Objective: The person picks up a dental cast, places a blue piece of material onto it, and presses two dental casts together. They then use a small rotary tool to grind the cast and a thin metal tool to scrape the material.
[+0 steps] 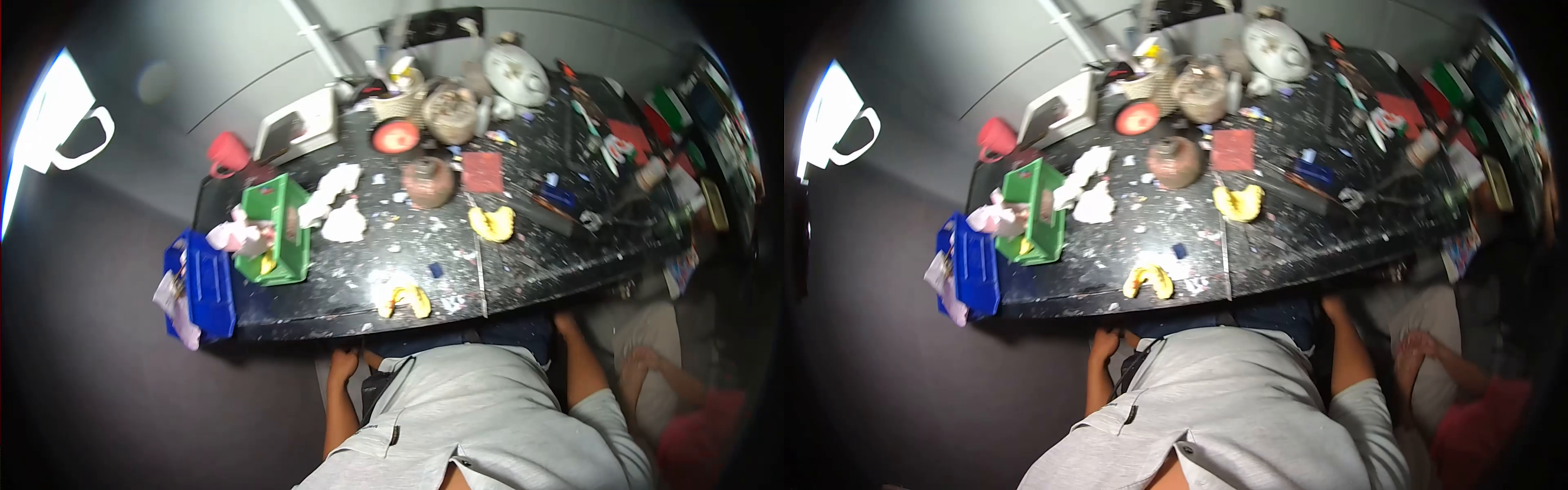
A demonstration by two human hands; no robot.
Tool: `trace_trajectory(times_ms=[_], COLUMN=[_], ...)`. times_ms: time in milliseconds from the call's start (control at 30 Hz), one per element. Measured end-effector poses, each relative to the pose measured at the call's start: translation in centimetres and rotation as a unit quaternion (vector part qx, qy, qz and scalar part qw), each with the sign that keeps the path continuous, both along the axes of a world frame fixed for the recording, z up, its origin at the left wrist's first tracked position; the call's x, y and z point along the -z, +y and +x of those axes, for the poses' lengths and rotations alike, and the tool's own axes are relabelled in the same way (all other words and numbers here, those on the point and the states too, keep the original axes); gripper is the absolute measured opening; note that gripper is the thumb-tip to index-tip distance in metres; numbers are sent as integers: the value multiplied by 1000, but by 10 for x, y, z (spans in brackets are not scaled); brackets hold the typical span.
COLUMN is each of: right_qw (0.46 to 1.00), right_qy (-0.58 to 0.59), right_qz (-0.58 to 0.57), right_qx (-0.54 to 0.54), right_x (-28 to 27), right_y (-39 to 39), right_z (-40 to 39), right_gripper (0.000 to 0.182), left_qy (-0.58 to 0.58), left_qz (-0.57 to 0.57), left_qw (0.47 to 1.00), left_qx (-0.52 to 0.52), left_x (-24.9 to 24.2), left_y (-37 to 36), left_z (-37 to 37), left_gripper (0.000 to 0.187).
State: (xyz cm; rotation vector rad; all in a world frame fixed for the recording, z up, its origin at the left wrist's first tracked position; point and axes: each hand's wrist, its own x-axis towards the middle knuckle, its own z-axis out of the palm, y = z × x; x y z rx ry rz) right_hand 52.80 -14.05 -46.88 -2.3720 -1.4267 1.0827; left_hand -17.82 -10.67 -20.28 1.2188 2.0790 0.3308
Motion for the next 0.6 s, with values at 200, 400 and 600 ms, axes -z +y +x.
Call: trace_trajectory(times_ms=[200, 400, 600], right_qw=[977, 922, 838], right_qy=[-105, -158, -222], right_qz=[-108, -210, -312], right_qx=[-152, -284, -388], right_x=[-93, -104, -135], right_y=[76, 45, 60], right_z=[-82, -80, -72], right_gripper=[52, 50, 49], left_qy=[-146, -273, 317], left_qz=[-10, 459, 481], left_qw=[969, 822, 815], left_qx=[200, 198, 62], left_x=[-189, -309, -291], left_y=[9, 30, 126], left_z=[17, 55, 69], left_gripper=[36, 22, 67])
